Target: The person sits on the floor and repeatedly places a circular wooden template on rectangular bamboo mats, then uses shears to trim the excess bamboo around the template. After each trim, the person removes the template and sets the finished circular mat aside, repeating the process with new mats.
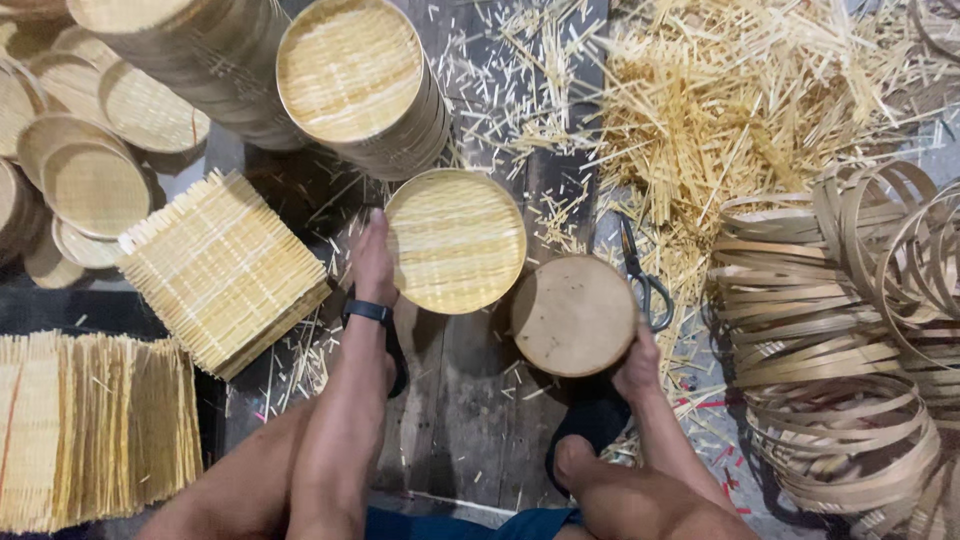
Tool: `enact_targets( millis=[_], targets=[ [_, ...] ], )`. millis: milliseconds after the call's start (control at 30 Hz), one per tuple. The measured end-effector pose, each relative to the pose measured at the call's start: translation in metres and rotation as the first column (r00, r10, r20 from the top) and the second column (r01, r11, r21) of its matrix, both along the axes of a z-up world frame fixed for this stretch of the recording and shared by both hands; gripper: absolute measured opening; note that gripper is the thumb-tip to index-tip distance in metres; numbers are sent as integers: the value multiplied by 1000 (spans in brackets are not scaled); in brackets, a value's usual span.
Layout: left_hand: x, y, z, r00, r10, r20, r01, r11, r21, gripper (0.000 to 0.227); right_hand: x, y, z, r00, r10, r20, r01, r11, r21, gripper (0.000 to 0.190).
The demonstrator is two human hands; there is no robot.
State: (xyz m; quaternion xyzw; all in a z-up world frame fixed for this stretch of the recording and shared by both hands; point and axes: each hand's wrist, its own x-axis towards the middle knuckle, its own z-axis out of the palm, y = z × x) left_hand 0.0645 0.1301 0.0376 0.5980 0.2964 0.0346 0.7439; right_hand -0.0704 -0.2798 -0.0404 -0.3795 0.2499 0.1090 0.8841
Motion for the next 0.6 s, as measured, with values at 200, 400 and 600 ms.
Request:
enact_targets(
  millis=[200,400,600],
  targets=[
    [9,-16,-22,997,-60,-44,50,980,-194,61,-14,14,9,999,-9,-34,-9,865,-501,67],
    [15,-28,-74,965,-218,-145,213,976,-46,55,7,71,-29,966,254,-52,-241,807,-539,58],
    [32,-50,-103,900,-378,-217,421,882,210,53,-25,45,-23,953,282,-115,-243,477,-845,38]
  ],
)
